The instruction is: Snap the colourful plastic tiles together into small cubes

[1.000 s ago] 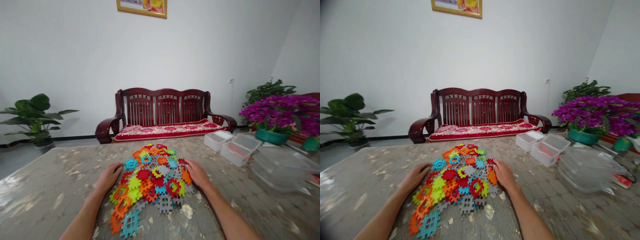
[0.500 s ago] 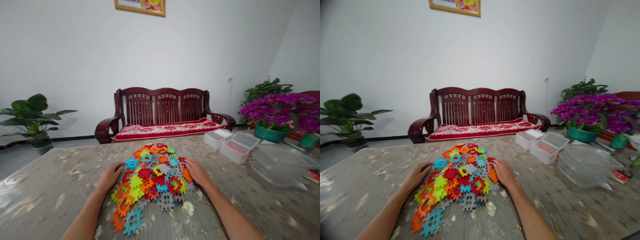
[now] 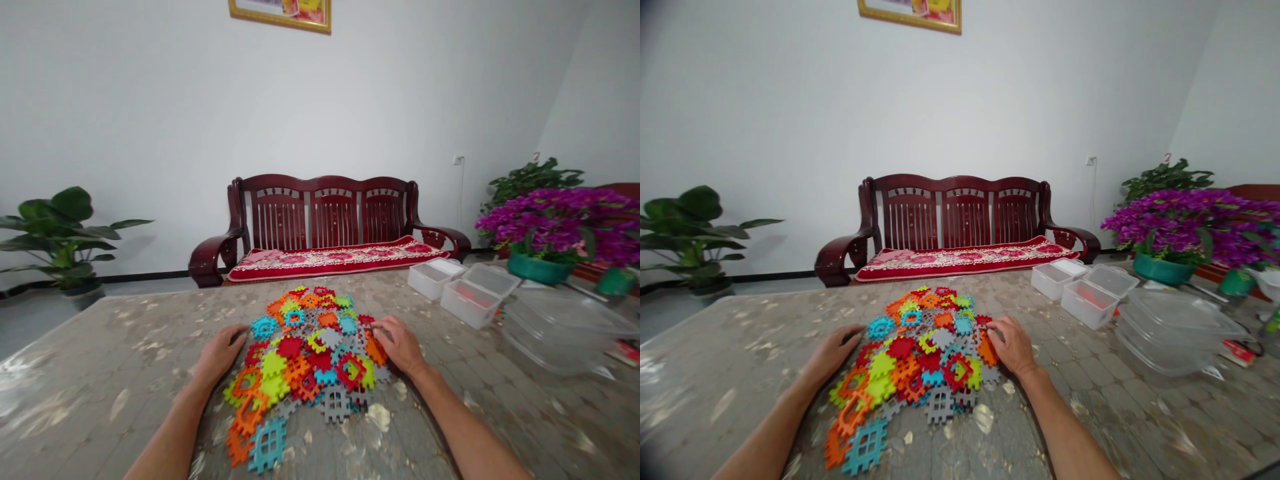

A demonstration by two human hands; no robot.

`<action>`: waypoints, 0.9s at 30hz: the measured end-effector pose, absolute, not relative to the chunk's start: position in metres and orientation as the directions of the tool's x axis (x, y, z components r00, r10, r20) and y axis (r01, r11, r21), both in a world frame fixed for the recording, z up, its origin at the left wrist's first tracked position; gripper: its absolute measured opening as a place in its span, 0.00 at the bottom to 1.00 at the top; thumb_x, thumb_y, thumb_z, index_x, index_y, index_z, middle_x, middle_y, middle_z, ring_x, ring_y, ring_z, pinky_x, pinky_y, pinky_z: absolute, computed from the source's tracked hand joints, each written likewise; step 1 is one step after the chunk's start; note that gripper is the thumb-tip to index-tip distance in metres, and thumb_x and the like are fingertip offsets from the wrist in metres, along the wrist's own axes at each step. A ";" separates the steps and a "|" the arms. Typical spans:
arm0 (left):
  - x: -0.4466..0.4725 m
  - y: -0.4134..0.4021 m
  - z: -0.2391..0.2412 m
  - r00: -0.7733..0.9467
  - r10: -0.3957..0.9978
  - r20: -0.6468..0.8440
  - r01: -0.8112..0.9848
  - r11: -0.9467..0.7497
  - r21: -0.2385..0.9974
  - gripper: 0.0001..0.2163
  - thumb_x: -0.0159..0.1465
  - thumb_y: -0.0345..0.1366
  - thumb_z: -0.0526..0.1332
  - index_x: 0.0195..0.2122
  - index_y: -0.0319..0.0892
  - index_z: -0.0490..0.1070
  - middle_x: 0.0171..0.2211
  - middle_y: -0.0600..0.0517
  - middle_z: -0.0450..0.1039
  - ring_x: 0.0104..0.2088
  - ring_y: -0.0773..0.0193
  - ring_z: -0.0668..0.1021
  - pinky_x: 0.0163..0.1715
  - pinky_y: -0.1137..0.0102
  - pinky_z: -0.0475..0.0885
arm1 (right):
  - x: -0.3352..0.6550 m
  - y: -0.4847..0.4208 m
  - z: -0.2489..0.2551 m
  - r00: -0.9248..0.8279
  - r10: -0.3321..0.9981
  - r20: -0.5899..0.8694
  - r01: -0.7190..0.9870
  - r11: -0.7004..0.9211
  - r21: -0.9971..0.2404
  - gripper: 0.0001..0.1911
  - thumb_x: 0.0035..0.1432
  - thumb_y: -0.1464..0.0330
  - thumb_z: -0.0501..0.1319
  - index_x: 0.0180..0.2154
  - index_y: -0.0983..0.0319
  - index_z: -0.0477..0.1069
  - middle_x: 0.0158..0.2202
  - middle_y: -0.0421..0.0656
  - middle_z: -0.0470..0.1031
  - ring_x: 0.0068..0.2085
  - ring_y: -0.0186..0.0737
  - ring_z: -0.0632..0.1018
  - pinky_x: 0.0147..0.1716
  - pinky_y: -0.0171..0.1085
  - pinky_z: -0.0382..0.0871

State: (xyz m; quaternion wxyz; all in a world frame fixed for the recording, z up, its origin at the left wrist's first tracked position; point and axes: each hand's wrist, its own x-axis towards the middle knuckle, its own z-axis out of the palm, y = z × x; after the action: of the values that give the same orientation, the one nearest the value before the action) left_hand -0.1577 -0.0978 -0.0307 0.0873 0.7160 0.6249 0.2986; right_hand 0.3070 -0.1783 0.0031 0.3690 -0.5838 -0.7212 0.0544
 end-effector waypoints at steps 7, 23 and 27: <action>-0.156 -0.101 -0.028 0.038 0.944 0.327 0.840 -0.208 0.501 0.21 0.61 0.46 0.53 0.46 0.45 0.80 0.50 0.48 0.81 0.52 0.52 0.79 0.58 0.60 0.70 | 0.303 -0.180 0.005 -0.089 0.880 0.466 0.784 0.351 -0.513 0.17 0.65 0.62 0.53 0.43 0.57 0.79 0.45 0.46 0.79 0.48 0.45 0.76 0.52 0.44 0.67; -0.159 -0.096 -0.036 0.059 0.944 0.324 0.849 -0.218 0.482 0.21 0.63 0.44 0.52 0.49 0.43 0.79 0.52 0.46 0.80 0.53 0.54 0.78 0.59 0.61 0.69 | 0.319 -0.162 -0.016 0.090 0.862 0.500 0.708 0.298 -0.641 0.19 0.63 0.60 0.51 0.40 0.59 0.79 0.43 0.48 0.79 0.47 0.45 0.78 0.51 0.43 0.70; -0.160 -0.094 -0.038 0.055 0.948 0.312 0.852 -0.208 0.480 0.22 0.63 0.44 0.52 0.50 0.42 0.78 0.52 0.45 0.79 0.54 0.54 0.78 0.59 0.60 0.68 | 0.325 -0.158 -0.020 0.143 0.848 0.510 0.700 0.277 -0.658 0.21 0.62 0.59 0.50 0.39 0.60 0.79 0.42 0.48 0.80 0.47 0.46 0.78 0.51 0.44 0.70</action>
State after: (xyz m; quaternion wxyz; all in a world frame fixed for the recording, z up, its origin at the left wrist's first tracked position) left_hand -0.1597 -0.0943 -0.0382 0.0834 0.7216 0.6238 0.2886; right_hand 0.3246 -0.1575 -0.0196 0.4654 -0.5957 -0.6497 0.0797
